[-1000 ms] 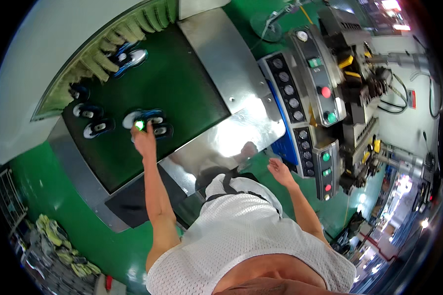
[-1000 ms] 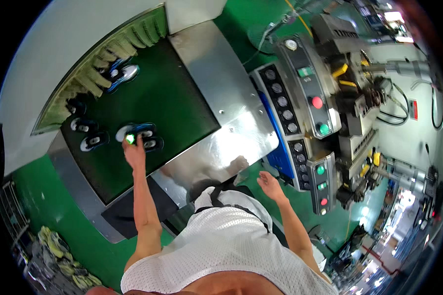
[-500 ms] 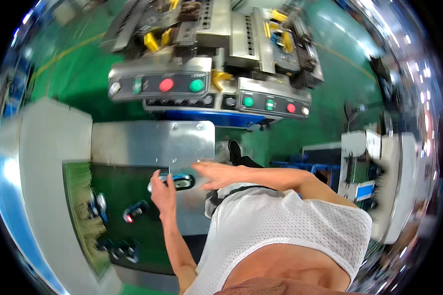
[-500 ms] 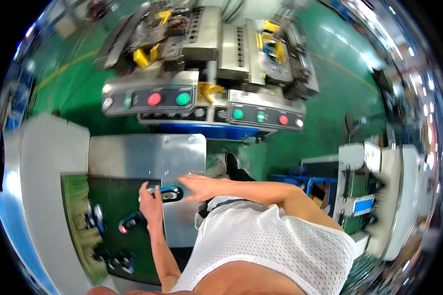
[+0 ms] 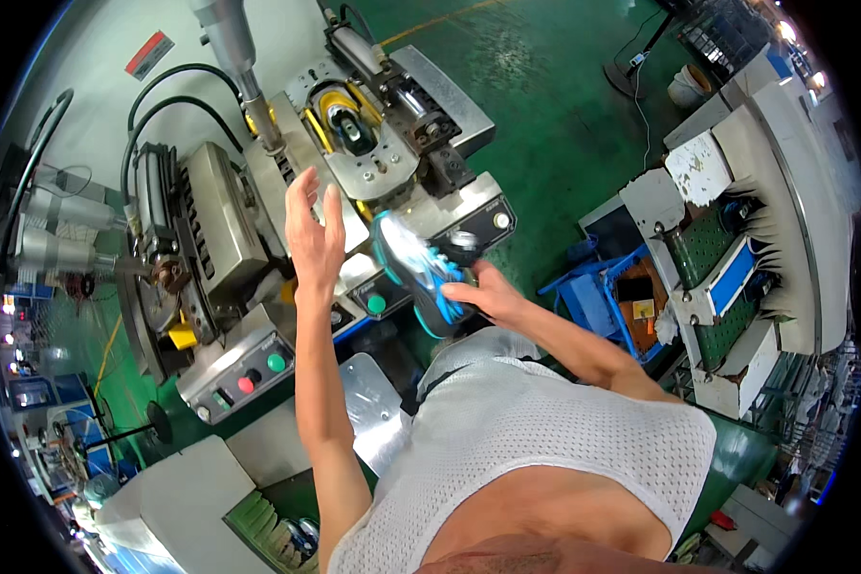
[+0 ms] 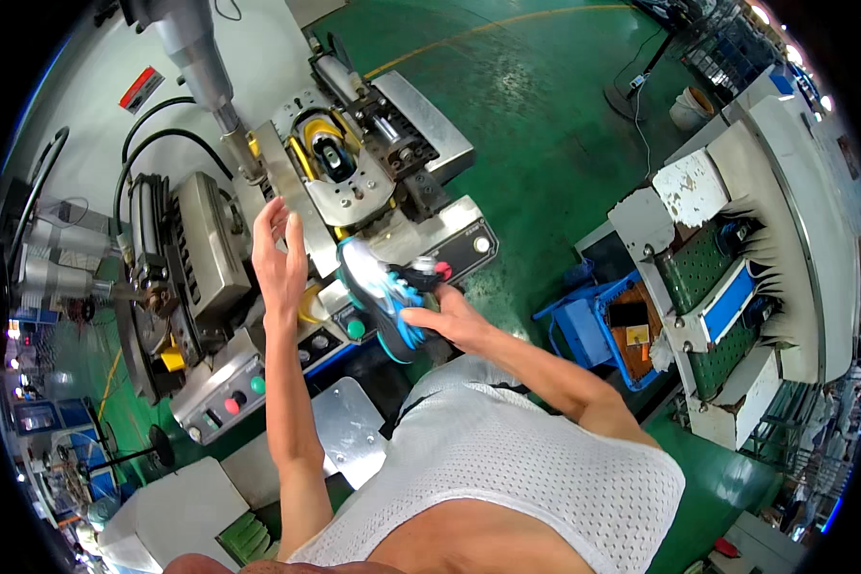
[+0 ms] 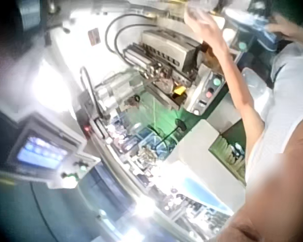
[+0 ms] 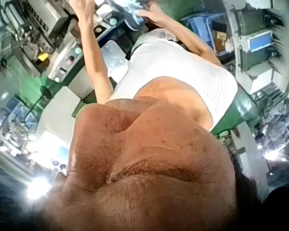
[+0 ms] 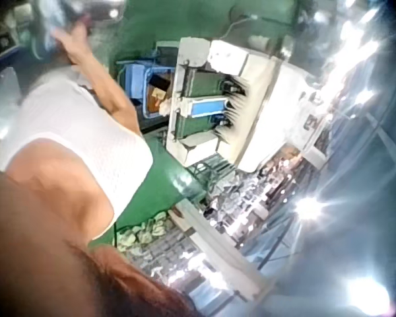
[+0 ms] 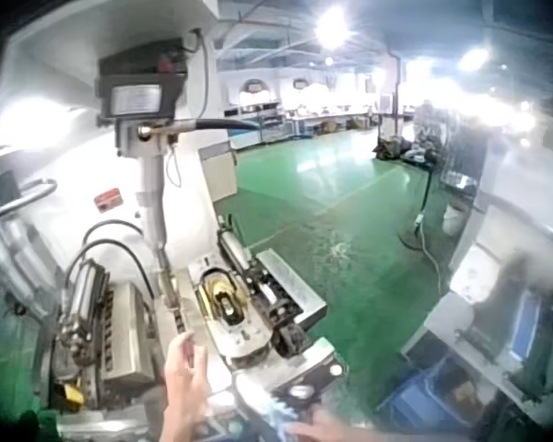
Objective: The person repeatedly picks up blue and white sneakers from a metal table and places them into a machine with yellow clamps. After the machine processes the shoes, the person removes them and places them into a blue plastic bin. The cycle of picking, processing, and binning continues throughout the clip.
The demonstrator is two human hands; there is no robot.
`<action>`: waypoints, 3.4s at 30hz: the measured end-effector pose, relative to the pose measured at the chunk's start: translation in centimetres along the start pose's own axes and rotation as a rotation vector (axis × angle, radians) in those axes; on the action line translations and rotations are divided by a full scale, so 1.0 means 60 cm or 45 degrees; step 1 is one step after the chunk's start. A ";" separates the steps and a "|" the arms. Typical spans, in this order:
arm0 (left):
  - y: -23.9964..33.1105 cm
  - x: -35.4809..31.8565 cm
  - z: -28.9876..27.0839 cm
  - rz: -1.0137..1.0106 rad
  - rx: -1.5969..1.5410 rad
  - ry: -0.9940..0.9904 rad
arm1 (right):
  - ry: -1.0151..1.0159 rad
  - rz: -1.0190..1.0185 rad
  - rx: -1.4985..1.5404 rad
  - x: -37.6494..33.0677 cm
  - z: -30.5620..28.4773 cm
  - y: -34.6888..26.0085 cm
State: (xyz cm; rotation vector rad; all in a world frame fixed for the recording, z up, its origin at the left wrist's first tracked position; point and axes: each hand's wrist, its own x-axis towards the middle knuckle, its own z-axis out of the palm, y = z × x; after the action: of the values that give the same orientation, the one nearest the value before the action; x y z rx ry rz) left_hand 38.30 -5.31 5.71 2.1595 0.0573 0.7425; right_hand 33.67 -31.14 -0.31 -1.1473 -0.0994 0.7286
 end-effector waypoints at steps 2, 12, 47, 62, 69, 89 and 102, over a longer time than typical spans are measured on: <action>-0.108 0.082 0.081 -0.226 -0.058 -0.055 | 0.095 -0.056 0.240 -0.006 -0.050 -0.006; -0.408 0.255 0.349 -0.620 0.514 -0.154 | 0.623 -0.060 0.450 -0.033 -0.121 -0.026; -0.276 -0.806 0.004 -1.664 0.656 1.046 | -0.077 -0.999 -1.403 0.474 0.115 -0.038; -0.128 -1.258 -0.422 -1.877 1.448 1.237 | -0.900 -0.809 -2.269 0.096 0.149 0.246; -0.195 -1.353 -0.422 -1.750 1.064 1.097 | -0.900 -0.124 -2.241 -0.022 0.161 0.306; 0.018 -0.533 -0.312 -0.648 0.271 0.378 | -1.180 0.074 -1.047 0.013 0.394 0.265; -0.039 -0.395 -0.267 -0.590 0.432 0.469 | -0.709 0.515 0.201 0.114 0.177 0.029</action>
State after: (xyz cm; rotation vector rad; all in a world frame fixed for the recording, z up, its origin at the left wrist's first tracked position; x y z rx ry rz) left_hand 10.79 0.69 0.10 2.1663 0.9001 0.8859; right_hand 33.54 -18.44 0.88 -0.7933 -0.2766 1.3819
